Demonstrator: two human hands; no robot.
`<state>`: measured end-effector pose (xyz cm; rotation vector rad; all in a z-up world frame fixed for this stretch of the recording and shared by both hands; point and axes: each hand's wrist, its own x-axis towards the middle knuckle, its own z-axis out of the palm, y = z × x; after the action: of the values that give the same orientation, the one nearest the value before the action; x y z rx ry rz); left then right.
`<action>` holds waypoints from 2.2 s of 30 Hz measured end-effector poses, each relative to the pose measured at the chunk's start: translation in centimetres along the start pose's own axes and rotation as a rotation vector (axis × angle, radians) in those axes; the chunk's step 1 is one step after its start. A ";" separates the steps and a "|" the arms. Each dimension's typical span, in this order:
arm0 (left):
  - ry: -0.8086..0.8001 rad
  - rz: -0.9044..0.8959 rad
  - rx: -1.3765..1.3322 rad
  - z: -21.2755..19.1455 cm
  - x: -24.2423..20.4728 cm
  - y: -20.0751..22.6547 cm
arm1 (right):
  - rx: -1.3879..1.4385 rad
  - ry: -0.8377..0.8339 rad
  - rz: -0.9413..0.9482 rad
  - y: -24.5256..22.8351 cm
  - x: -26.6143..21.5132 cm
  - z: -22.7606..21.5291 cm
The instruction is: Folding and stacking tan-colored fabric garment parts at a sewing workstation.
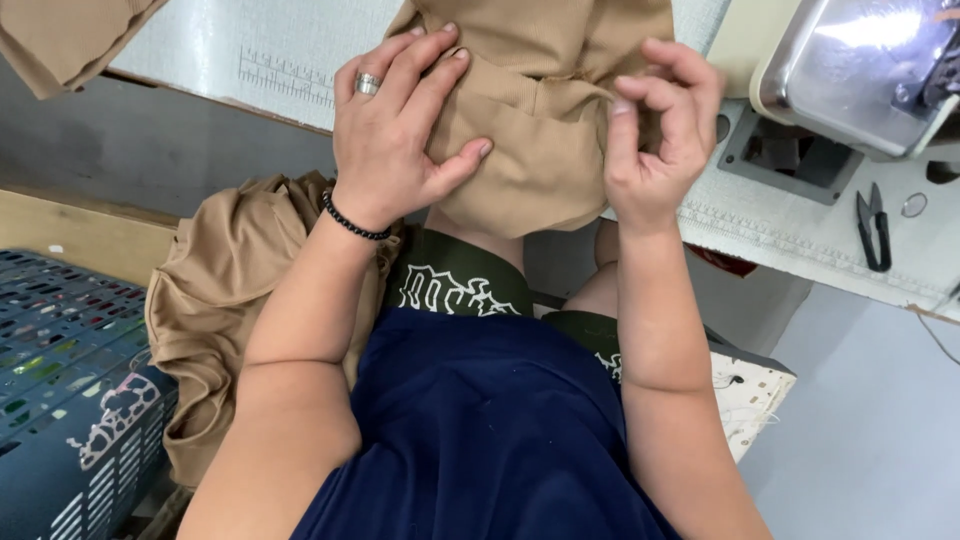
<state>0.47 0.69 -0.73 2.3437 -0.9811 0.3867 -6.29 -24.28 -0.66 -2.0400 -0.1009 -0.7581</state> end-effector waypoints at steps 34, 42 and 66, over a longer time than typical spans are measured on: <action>0.105 -0.144 0.112 -0.8 0.6 4.4 | -0.033 -0.164 0.371 -3.2 -4.0 -2.9; 0.055 -0.116 0.261 4.5 -1.7 7.9 | -0.322 -0.102 -0.260 -5.2 -1.1 0.2; -0.228 -0.207 0.460 1.7 -1.2 5.8 | -0.090 -0.486 0.037 2.2 4.3 1.1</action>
<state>-4.45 -2.96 -0.39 2.9286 -0.8000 0.2896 -1.47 -25.59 -0.37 -2.2684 -0.3075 -0.2339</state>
